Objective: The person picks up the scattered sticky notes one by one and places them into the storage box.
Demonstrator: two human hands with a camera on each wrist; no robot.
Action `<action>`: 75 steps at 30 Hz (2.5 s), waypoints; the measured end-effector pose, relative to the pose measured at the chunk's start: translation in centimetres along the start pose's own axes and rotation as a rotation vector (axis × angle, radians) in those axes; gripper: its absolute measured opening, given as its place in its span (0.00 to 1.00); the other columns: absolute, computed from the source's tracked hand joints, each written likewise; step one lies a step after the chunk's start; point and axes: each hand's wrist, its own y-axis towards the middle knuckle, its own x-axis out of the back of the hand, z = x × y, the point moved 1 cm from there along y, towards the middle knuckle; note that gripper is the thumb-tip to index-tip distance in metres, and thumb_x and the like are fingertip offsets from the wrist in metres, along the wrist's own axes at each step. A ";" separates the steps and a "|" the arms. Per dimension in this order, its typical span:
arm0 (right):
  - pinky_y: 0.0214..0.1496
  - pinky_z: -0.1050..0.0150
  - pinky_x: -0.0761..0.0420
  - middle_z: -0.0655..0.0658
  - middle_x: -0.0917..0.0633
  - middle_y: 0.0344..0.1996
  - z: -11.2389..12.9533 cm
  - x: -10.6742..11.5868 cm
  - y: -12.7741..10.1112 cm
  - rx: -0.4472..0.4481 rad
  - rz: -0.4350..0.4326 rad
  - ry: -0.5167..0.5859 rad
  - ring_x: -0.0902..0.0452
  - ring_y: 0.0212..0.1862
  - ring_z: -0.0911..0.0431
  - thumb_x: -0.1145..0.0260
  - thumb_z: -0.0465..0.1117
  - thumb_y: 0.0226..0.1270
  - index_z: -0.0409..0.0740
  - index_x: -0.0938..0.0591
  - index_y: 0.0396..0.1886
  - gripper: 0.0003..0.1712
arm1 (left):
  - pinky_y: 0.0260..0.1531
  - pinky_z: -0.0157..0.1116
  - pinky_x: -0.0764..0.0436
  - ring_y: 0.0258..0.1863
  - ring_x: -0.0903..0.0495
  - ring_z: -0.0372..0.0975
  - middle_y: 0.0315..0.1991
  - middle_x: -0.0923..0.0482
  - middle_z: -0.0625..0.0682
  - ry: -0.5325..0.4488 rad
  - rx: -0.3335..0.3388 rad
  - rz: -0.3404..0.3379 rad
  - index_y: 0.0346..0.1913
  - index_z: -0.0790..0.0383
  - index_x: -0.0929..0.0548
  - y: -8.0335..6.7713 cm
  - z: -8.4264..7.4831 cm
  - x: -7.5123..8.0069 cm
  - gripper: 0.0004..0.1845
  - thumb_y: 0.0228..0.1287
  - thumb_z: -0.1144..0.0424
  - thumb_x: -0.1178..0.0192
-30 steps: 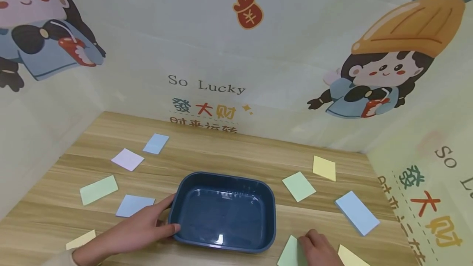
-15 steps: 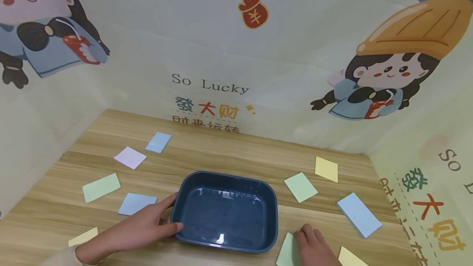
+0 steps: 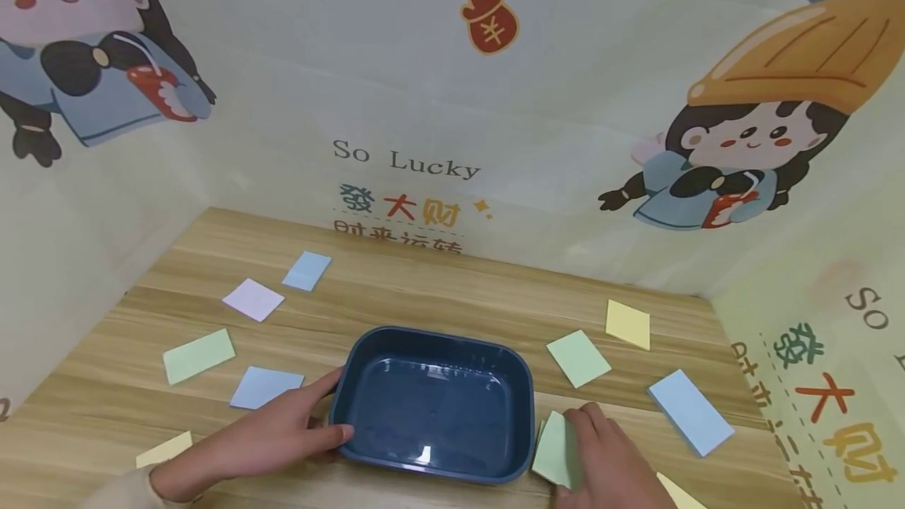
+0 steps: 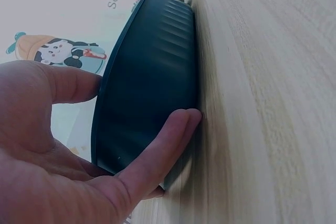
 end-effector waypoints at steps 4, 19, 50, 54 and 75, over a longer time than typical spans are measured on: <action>0.47 0.55 0.16 0.45 0.18 0.54 0.5 1.3 0.6 -0.104 0.054 -0.006 0.22 0.46 0.55 0.12 0.46 0.32 0.32 0.20 0.61 0.51 | 0.35 0.40 0.22 0.27 0.19 0.37 0.29 0.18 0.44 -0.020 0.001 0.003 0.89 0.65 0.45 0.1 -0.1 0.1 0.49 0.75 0.54 0.31; 0.34 0.62 0.20 0.46 0.20 0.52 2.7 6.4 5.2 0.077 -0.085 -0.067 0.24 0.42 0.56 0.15 0.42 0.41 0.35 0.21 0.62 0.44 | 0.25 0.37 0.23 0.20 0.20 0.37 0.23 0.17 0.46 -0.070 -0.003 0.006 0.88 0.64 0.45 0.1 0.2 0.1 0.48 0.75 0.55 0.31; 0.53 0.54 0.17 0.42 0.16 0.55 9.3 2.0 14.7 0.274 0.188 -0.199 0.23 0.52 0.47 0.17 0.53 0.50 0.33 0.19 0.64 0.45 | 0.25 0.36 0.25 0.21 0.20 0.36 0.24 0.16 0.45 -0.069 0.010 0.011 0.86 0.67 0.41 0.2 0.4 -0.1 0.47 0.74 0.54 0.30; 0.63 0.52 0.19 0.42 0.16 0.56 9.8 1.7 15.1 0.293 0.211 -0.231 0.23 0.58 0.46 0.17 0.55 0.51 0.35 0.19 0.64 0.44 | 0.26 0.37 0.25 0.21 0.20 0.36 0.23 0.17 0.45 -0.064 0.015 0.009 0.87 0.67 0.42 0.2 0.5 -0.1 0.48 0.74 0.53 0.30; 0.48 0.54 0.13 0.41 0.14 0.50 11.0 -1.5 14.9 0.229 0.426 -0.261 0.20 0.48 0.49 0.15 0.59 0.52 0.34 0.15 0.60 0.44 | 0.27 0.37 0.22 0.24 0.18 0.36 0.26 0.17 0.44 -0.064 -0.001 0.004 0.86 0.67 0.41 0.0 0.3 -0.3 0.47 0.74 0.55 0.29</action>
